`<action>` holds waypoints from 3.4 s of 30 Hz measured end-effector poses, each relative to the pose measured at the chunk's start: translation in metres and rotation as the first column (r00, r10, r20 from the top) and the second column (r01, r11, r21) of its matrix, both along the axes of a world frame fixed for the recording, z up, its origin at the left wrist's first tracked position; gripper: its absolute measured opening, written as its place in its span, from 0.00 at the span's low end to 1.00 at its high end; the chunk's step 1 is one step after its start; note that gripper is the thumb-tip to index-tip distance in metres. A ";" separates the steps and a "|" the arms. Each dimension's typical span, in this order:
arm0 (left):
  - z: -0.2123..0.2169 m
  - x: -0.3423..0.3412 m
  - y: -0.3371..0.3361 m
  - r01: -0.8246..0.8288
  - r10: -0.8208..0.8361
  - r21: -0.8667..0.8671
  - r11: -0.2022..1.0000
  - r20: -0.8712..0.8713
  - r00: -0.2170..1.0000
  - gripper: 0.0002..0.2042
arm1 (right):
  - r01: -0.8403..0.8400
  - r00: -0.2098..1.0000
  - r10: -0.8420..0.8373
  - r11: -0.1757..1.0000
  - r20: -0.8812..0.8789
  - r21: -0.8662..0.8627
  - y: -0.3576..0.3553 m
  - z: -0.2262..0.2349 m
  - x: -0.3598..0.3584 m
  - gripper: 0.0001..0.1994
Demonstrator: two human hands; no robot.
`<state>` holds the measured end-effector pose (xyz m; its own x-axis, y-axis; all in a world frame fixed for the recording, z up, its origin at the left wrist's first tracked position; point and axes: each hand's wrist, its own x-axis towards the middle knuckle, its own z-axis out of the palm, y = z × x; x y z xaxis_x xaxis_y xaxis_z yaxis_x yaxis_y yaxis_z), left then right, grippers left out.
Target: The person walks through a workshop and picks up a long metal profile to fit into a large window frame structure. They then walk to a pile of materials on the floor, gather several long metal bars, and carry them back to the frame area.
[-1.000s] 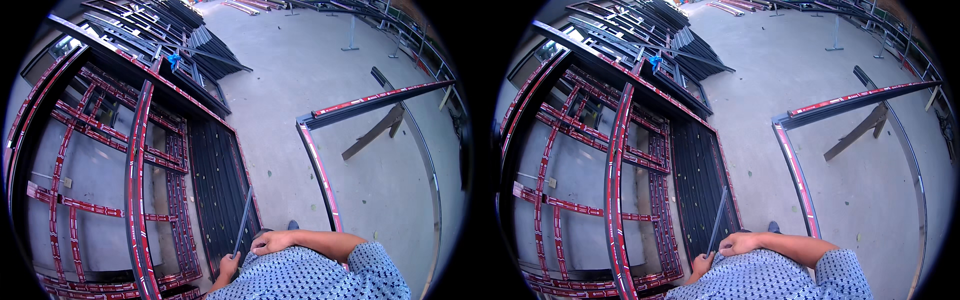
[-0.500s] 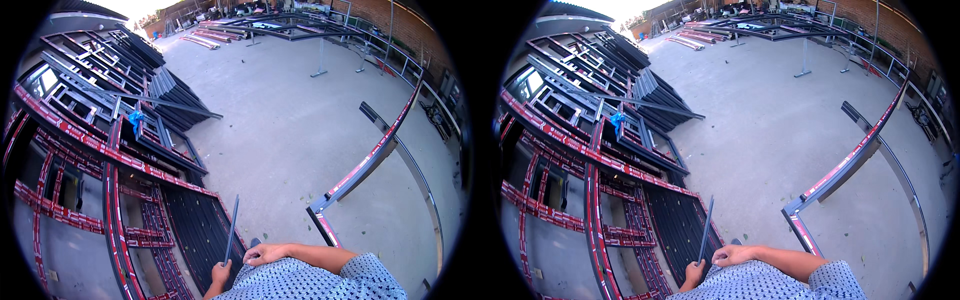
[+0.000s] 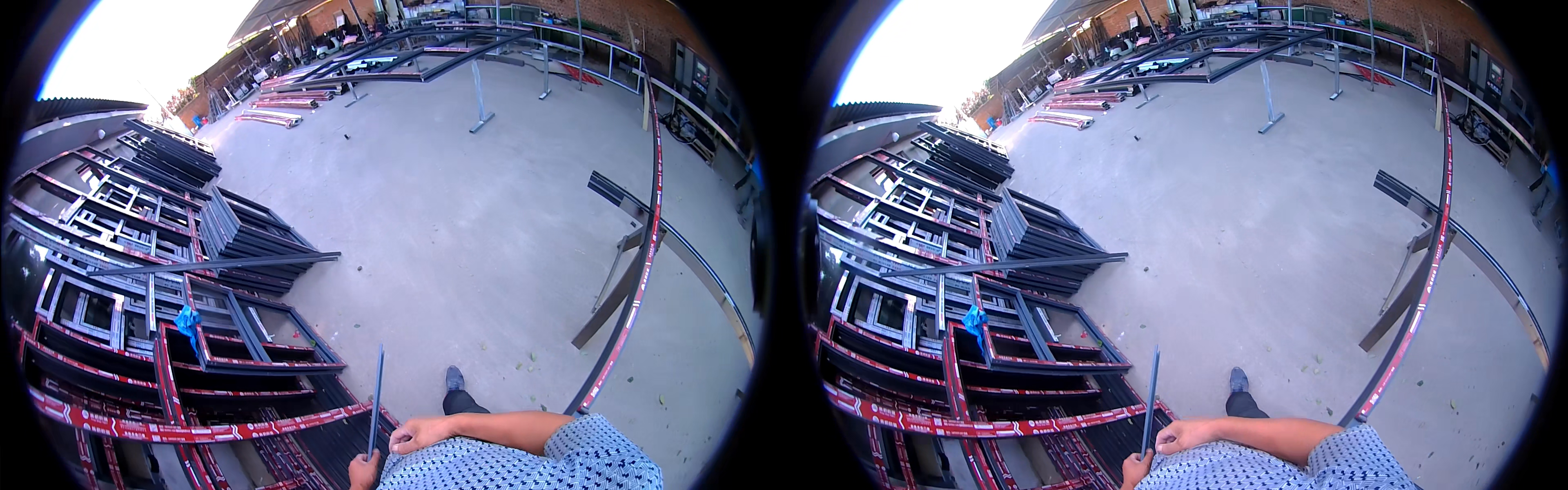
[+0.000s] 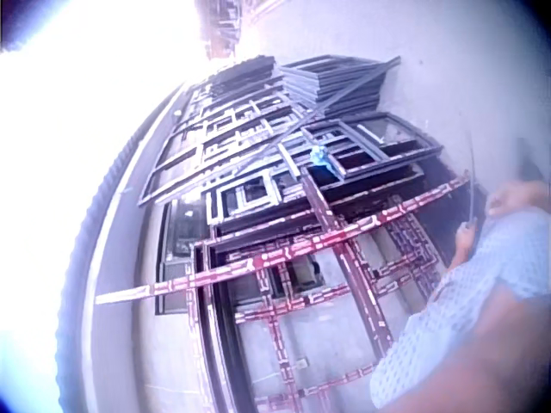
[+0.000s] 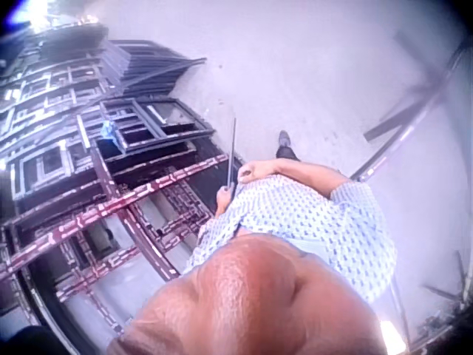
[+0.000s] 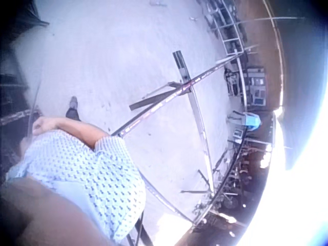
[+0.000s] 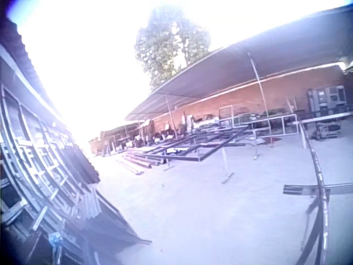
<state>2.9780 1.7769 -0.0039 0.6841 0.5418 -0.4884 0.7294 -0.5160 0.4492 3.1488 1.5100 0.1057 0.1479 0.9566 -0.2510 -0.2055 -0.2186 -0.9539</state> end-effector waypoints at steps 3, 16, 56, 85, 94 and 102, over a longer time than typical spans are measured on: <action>-0.017 0.021 0.040 0.029 -0.014 0.087 0.996 -0.178 0.984 0.33 | 0.014 0.999 -0.005 0.987 -0.054 0.162 0.030 0.028 0.074 0.21; 0.016 0.387 0.027 0.169 -0.153 0.052 0.984 -0.237 0.959 0.34 | 0.135 0.990 -0.134 0.991 -0.034 0.023 -0.018 0.069 0.369 0.21; -0.004 1.297 0.142 -0.320 0.309 0.000 0.947 -0.259 0.915 0.29 | -0.237 0.969 0.244 0.965 0.047 -0.111 0.172 0.047 1.426 0.17; 0.096 2.132 0.576 -0.076 0.075 0.005 0.997 0.093 0.993 0.29 | 0.522 0.749 -0.262 0.799 0.608 -0.299 0.544 -0.031 2.180 0.11; 0.052 2.354 0.716 -0.014 0.016 -0.021 1.000 0.086 0.996 0.27 | 0.655 0.589 -0.389 0.743 0.708 -0.137 0.696 -0.019 2.431 0.11; 0.013 2.534 0.928 -0.053 0.041 0.089 0.995 0.132 0.990 0.28 | 0.673 0.708 -0.424 0.646 0.565 -0.359 0.808 -0.059 2.526 0.12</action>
<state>5.5117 2.7048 0.0093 0.7112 0.6133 -0.3436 0.6923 -0.5259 0.4941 5.6743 2.3183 0.0468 0.8022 0.3962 -0.4466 -0.0899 -0.6594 -0.7464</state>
